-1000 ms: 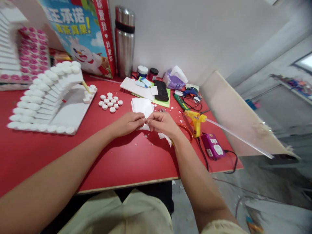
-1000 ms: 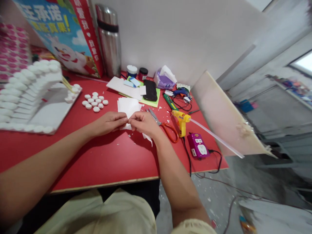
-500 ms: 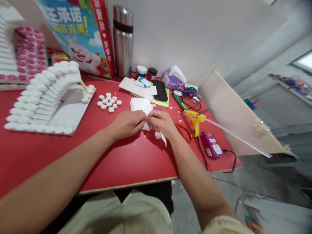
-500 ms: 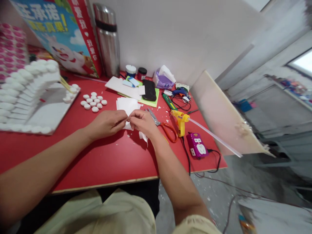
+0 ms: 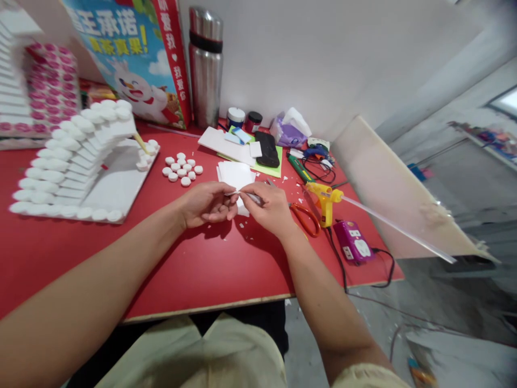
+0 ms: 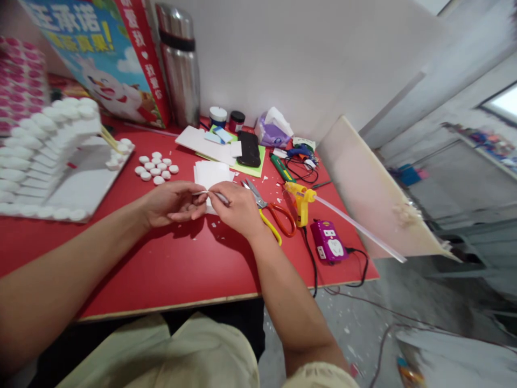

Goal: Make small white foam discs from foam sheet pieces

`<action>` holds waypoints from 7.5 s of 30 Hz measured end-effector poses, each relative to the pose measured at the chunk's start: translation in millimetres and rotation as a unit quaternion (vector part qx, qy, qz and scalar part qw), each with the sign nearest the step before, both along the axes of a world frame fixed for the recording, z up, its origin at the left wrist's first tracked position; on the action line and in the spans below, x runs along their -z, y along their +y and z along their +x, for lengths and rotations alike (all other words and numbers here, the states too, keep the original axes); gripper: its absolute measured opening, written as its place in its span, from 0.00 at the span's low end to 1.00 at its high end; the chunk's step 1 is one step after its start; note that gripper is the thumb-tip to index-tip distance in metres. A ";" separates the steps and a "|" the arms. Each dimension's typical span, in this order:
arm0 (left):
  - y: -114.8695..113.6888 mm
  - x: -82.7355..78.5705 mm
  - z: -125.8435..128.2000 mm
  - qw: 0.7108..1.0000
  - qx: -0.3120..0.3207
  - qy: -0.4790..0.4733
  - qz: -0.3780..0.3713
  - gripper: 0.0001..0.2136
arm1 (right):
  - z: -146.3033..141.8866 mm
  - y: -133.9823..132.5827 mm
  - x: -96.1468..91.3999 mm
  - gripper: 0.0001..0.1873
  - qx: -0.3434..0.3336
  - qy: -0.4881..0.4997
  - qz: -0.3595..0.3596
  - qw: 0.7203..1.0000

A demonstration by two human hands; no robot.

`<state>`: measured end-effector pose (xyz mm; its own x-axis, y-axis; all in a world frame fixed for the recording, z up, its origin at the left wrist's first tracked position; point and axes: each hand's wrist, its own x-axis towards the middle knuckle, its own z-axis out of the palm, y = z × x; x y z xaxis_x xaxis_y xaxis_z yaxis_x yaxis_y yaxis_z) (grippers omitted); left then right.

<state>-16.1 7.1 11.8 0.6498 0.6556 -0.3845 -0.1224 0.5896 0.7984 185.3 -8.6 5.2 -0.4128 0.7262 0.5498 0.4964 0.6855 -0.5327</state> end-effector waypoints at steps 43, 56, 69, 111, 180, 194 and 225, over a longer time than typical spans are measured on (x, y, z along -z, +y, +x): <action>-14.1 14.2 18.2 0.526 -0.032 0.500 0.687 0.13 | -17.8 -4.6 -3.1 0.12 0.088 0.262 -0.413 0.868; -6.3 16.7 7.1 0.558 -0.031 0.413 0.719 0.19 | -9.9 -1.2 -9.2 0.11 0.044 0.361 -0.492 0.791; -8.0 15.6 13.7 0.815 -0.169 0.222 0.508 0.15 | -14.3 -2.3 -3.1 0.21 0.042 0.300 -0.379 0.874; -10.4 16.2 14.6 0.794 -0.231 0.211 0.521 0.10 | -6.2 5.0 -7.6 0.12 -0.008 0.399 -0.567 0.721; -11.3 15.8 19.6 0.838 -0.271 0.178 0.440 0.06 | -2.5 4.7 -13.4 0.09 -0.041 0.388 -0.603 0.696; -10.1 16.2 17.6 0.851 -0.283 0.177 0.406 0.06 | -3.8 3.6 -11.6 0.22 0.005 0.350 -0.517 0.781; -13.5 7.9 14.2 0.887 -0.253 0.112 0.369 0.09 | -5.1 -2.6 -6.8 0.19 -0.012 0.283 -0.350 0.893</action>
<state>-1.9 -6.4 3.9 0.1622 0.9686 0.1887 -0.0121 -0.1892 0.9819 180.2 -11.1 12.1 -0.2329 0.9683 0.0902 0.0017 0.0931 -0.9957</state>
